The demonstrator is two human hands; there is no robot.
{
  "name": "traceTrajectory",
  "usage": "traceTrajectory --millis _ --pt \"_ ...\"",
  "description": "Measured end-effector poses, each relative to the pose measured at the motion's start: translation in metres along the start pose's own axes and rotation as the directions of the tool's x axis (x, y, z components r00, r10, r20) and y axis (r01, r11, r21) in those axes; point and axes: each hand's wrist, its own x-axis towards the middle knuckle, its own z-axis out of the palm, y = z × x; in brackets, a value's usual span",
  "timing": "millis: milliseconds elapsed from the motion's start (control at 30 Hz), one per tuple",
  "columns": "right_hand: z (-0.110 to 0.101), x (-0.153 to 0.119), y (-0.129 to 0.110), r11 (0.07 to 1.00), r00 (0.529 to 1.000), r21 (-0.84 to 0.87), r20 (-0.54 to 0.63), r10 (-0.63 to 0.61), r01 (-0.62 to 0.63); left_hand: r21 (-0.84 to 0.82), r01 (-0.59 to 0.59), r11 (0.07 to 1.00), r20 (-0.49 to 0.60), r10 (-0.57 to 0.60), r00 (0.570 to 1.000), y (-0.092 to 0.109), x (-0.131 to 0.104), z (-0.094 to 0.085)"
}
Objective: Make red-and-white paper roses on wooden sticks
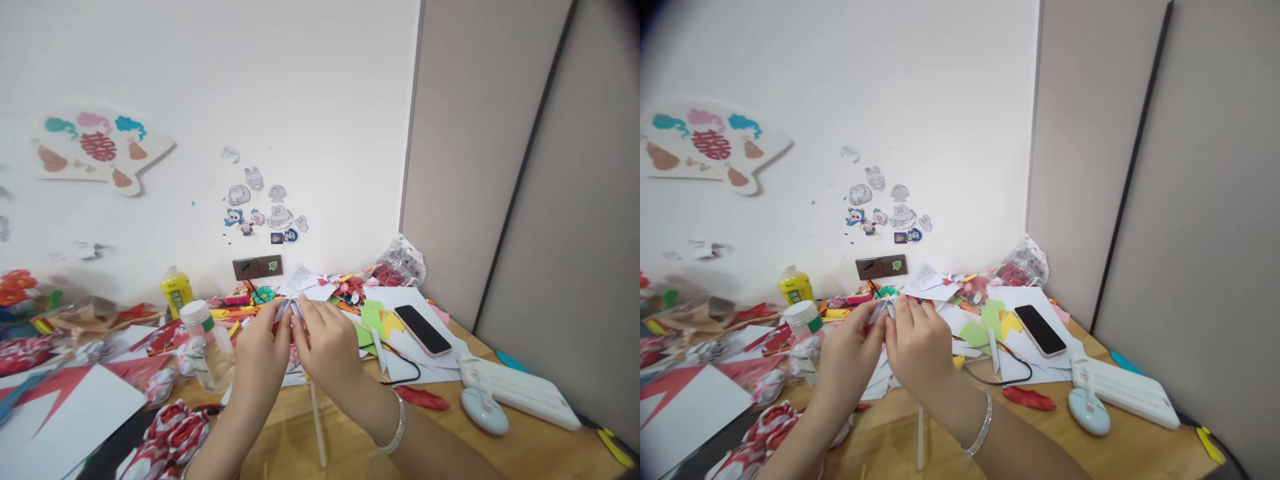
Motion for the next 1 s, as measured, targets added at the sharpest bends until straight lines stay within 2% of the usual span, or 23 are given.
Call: traceTrajectory --millis 100,200,333,400,633,767,867,1000 --pt "0.002 -0.001 -0.001 1.0 1.0 -0.006 -0.008 0.013 -0.013 -0.035 0.02 0.999 0.03 -0.019 0.999 0.001 0.001 -0.001" --pt "0.004 0.001 0.003 0.999 0.999 -0.002 -0.007 0.044 -0.044 -0.114 0.034 0.993 0.107 -0.022 0.994 -0.001 0.003 0.001" --pt "0.008 0.003 0.013 0.995 0.995 0.035 0.01 0.098 -0.098 -0.261 0.068 0.963 0.196 -0.016 0.98 -0.005 0.005 0.008" --pt "0.01 0.002 0.015 0.992 0.992 0.036 0.008 0.125 -0.125 -0.319 0.064 0.946 0.207 0.004 0.978 -0.005 0.004 0.012" --pt "0.017 -0.004 0.009 0.981 0.98 0.026 -0.044 0.193 -0.192 -0.203 0.061 0.977 0.176 -0.025 0.984 0.002 -0.002 0.017" --pt "0.012 0.004 0.017 0.965 0.983 0.198 -0.036 0.18 -0.169 -0.242 0.056 0.969 0.178 -0.013 0.984 -0.002 0.002 0.015" --pt "0.002 0.014 0.031 0.935 0.983 0.318 -0.041 0.18 -0.158 -0.352 0.093 0.931 0.193 -0.025 0.981 -0.008 0.006 0.014" --pt "-0.011 0.024 0.051 0.885 0.944 0.377 -0.076 0.322 -0.272 -0.454 0.142 0.88 0.22 -0.044 0.974 -0.013 0.007 0.016"
